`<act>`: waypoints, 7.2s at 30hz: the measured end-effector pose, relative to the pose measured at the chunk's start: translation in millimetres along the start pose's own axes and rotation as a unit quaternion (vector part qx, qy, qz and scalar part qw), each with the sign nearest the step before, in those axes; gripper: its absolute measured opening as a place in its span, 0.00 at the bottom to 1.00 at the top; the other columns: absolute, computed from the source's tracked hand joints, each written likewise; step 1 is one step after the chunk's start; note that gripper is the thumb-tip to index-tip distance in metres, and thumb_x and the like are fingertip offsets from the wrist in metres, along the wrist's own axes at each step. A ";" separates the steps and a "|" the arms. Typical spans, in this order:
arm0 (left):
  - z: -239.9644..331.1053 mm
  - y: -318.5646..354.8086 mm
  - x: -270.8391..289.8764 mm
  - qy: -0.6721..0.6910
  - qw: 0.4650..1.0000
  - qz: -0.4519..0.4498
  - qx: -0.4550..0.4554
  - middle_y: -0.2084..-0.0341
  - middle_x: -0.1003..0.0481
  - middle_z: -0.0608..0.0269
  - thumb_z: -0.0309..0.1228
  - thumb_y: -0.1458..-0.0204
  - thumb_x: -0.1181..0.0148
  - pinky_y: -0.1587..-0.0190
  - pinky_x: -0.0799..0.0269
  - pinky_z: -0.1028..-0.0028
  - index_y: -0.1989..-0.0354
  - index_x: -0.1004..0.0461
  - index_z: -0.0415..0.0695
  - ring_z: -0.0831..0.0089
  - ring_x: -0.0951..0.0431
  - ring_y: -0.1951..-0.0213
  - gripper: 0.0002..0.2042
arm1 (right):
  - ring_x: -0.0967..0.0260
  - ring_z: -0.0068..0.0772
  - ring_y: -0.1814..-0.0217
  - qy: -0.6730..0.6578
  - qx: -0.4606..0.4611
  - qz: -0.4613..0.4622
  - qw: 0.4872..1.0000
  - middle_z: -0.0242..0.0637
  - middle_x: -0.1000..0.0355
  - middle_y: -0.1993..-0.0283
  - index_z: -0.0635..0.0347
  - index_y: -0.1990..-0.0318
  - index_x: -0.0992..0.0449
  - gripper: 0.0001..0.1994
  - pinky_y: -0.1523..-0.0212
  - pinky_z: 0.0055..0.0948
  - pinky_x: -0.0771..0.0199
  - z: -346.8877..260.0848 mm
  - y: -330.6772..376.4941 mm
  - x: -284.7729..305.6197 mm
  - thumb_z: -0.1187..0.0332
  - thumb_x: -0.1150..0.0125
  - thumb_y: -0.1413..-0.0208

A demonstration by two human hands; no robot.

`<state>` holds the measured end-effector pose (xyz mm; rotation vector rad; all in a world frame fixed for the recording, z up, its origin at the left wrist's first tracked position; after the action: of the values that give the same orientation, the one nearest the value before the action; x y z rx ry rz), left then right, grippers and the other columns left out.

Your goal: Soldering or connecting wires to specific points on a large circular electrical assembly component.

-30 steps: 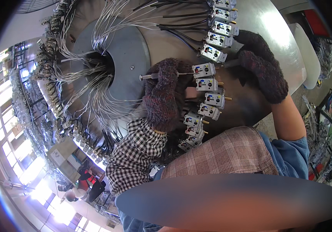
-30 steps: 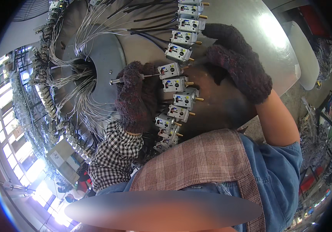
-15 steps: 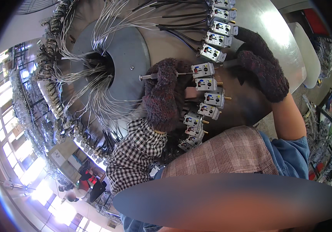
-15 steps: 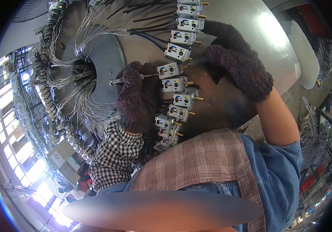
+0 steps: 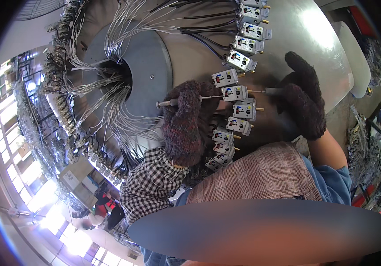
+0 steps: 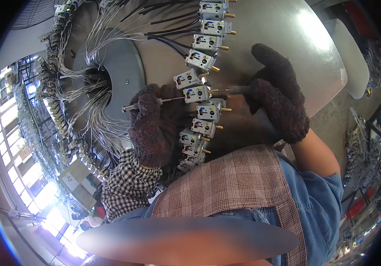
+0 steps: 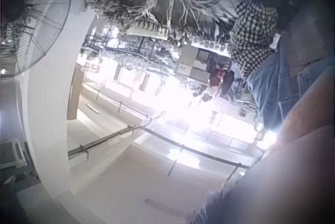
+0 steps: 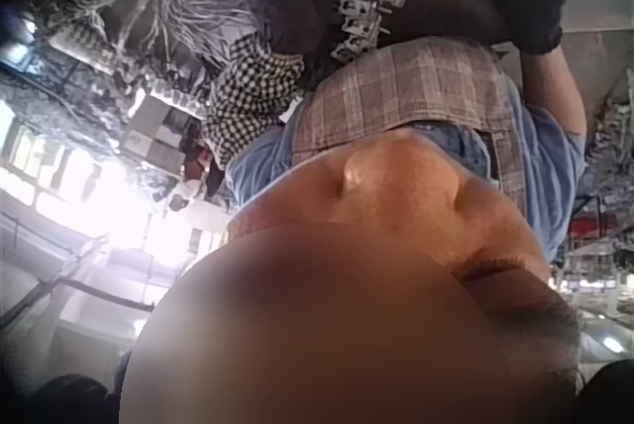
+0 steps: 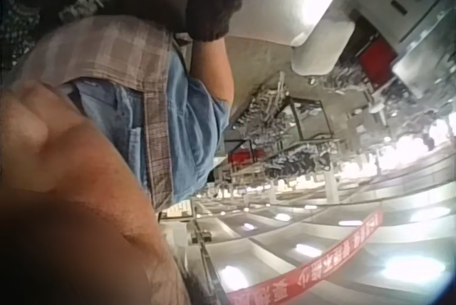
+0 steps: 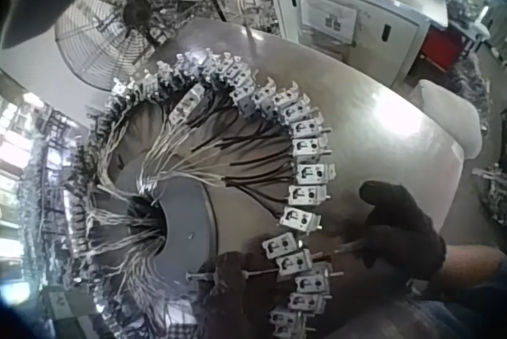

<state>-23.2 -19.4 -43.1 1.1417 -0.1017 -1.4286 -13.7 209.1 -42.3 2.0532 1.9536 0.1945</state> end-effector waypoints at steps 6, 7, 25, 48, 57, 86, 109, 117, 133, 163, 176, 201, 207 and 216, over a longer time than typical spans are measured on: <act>-4.5 -3.6 7.0 -0.033 0.998 0.050 -0.005 0.64 0.24 0.55 0.42 0.37 0.48 0.69 0.20 0.69 0.54 0.30 0.41 0.64 0.19 0.65 0.16 | 0.30 0.28 0.71 -0.012 0.011 -0.031 0.999 0.41 0.30 0.66 0.60 0.34 0.44 0.27 0.72 0.25 0.26 0.3 -3.2 -7.7 0.70 0.46 0.39; -2.1 -3.5 7.8 -0.031 0.997 0.068 -0.027 0.65 0.24 0.55 0.42 0.37 0.48 0.69 0.21 0.70 0.54 0.30 0.41 0.65 0.19 0.65 0.16 | 0.30 0.28 0.71 -0.012 0.011 -0.029 0.999 0.41 0.30 0.66 0.60 0.34 0.44 0.27 0.72 0.25 0.26 0.8 -2.9 -7.6 0.70 0.46 0.39; 1.5 -9.7 6.0 -0.031 0.999 0.001 -0.034 0.60 0.26 0.51 0.38 0.38 0.47 0.63 0.17 0.64 0.53 0.31 0.36 0.62 0.20 0.61 0.15 | 0.29 0.22 0.69 -0.045 -0.086 -0.044 0.994 0.39 0.26 0.64 0.58 0.39 0.33 0.20 0.73 0.21 0.29 5.1 -5.9 -11.9 0.63 0.48 0.36; 4.3 -9.9 11.3 -0.032 0.996 0.018 -0.083 0.58 0.27 0.51 0.35 0.39 0.45 0.56 0.19 0.62 0.52 0.32 0.36 0.59 0.22 0.56 0.14 | 0.31 0.21 0.70 0.003 -0.039 -0.051 0.998 0.37 0.26 0.66 0.57 0.36 0.36 0.22 0.73 0.20 0.31 1.2 -6.4 -6.1 0.65 0.47 0.36; 4.6 -12.4 17.4 -0.023 0.997 0.021 -0.076 0.58 0.27 0.51 0.35 0.39 0.44 0.58 0.18 0.62 0.53 0.32 0.37 0.59 0.22 0.57 0.14 | 0.30 0.21 0.68 0.010 -0.063 -0.072 0.995 0.36 0.29 0.60 0.60 0.35 0.38 0.25 0.70 0.21 0.28 -4.3 -8.5 -13.8 0.68 0.46 0.41; 5.4 -12.4 11.4 -0.045 0.995 -0.012 -0.088 0.56 0.27 0.50 0.34 0.38 0.46 0.54 0.19 0.62 0.51 0.33 0.36 0.60 0.23 0.53 0.14 | 0.35 0.19 0.79 0.000 -0.094 -0.048 0.994 0.32 0.30 0.75 0.61 0.46 0.26 0.19 0.81 0.21 0.36 -0.8 -14.6 -10.9 0.59 0.46 0.38; -2.6 -19.6 19.1 -0.012 0.999 -0.022 -0.042 0.57 0.28 0.52 0.36 0.39 0.45 0.52 0.21 0.64 0.52 0.33 0.37 0.62 0.23 0.54 0.15 | 0.33 0.18 0.74 -0.007 -0.076 -0.061 0.995 0.34 0.28 0.66 0.57 0.41 0.30 0.19 0.73 0.19 0.31 8.0 -18.9 -8.3 0.62 0.45 0.38; -4.2 -16.7 19.1 -0.008 1.000 -0.015 -0.026 0.57 0.27 0.53 0.37 0.40 0.43 0.54 0.20 0.64 0.52 0.33 0.38 0.61 0.22 0.54 0.16 | 0.31 0.21 0.68 -0.014 -0.065 -0.032 0.997 0.34 0.29 0.64 0.56 0.38 0.33 0.22 0.69 0.21 0.28 0.5 -14.2 -9.2 0.66 0.45 0.40; -2.5 -12.3 12.1 -0.010 1.000 -0.023 -0.012 0.57 0.27 0.53 0.38 0.39 0.44 0.54 0.20 0.60 0.52 0.32 0.39 0.59 0.23 0.54 0.15 | 0.30 0.20 0.70 -0.029 -0.104 -0.045 0.993 0.36 0.25 0.65 0.60 0.46 0.27 0.18 0.75 0.20 0.30 6.7 -10.1 -13.0 0.58 0.44 0.38; -7.0 12.3 -16.2 -0.110 0.993 -0.052 0.007 0.55 0.26 0.48 0.44 0.38 0.51 0.63 0.19 0.60 0.48 0.34 0.40 0.58 0.21 0.58 0.20 | 0.36 0.22 0.76 0.000 -0.027 -0.005 1.000 0.36 0.31 0.74 0.66 0.39 0.35 0.22 0.72 0.23 0.33 2.3 31.0 0.5 0.68 0.48 0.39; -12.2 8.6 -6.7 -0.080 0.995 -0.048 0.035 0.55 0.27 0.46 0.47 0.42 0.45 0.57 0.20 0.56 0.48 0.35 0.37 0.54 0.22 0.55 0.25 | 0.25 0.35 0.56 0.304 0.235 -0.099 0.918 0.46 0.29 0.47 0.67 0.40 0.34 0.19 0.55 0.31 0.24 -25.9 41.5 -14.1 0.74 0.49 0.39; -19.2 -1.7 2.9 -0.096 0.993 -0.069 0.026 0.55 0.26 0.48 0.50 0.39 0.48 0.60 0.19 0.59 0.47 0.34 0.39 0.55 0.21 0.56 0.25 | 0.27 0.36 0.50 0.240 0.082 0.020 0.967 0.45 0.26 0.48 0.68 0.49 0.25 0.18 0.49 0.31 0.28 -20.5 24.3 -2.5 0.62 0.52 0.36; -16.4 1.1 8.1 -0.109 0.993 -0.050 -0.013 0.55 0.25 0.54 0.42 0.36 0.52 0.66 0.18 0.66 0.45 0.33 0.41 0.63 0.20 0.57 0.19 | 0.28 0.30 0.56 0.096 0.052 0.012 0.994 0.41 0.26 0.56 0.67 0.45 0.28 0.18 0.55 0.29 0.26 -18.5 24.0 -3.3 0.63 0.52 0.35; -13.1 4.1 -8.0 -0.068 0.993 -0.097 0.014 0.57 0.25 0.53 0.46 0.39 0.47 0.68 0.20 0.66 0.47 0.33 0.40 0.62 0.20 0.59 0.22 | 0.35 0.22 0.72 0.095 0.110 -0.064 0.987 0.33 0.33 0.71 0.66 0.39 0.34 0.22 0.70 0.21 0.31 -30.6 28.6 -11.3 0.63 0.47 0.36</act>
<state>-13.4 -6.9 -42.5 1.1005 -0.1095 -1.6817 3.6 200.7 -3.4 2.0992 2.3068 0.1561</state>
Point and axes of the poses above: each hand's wrist, its own y-axis away from the middle knuckle, its own x-axis out of the back of the hand, z = x × y, the point moved 8 cm from there along -y, towards the middle knuckle
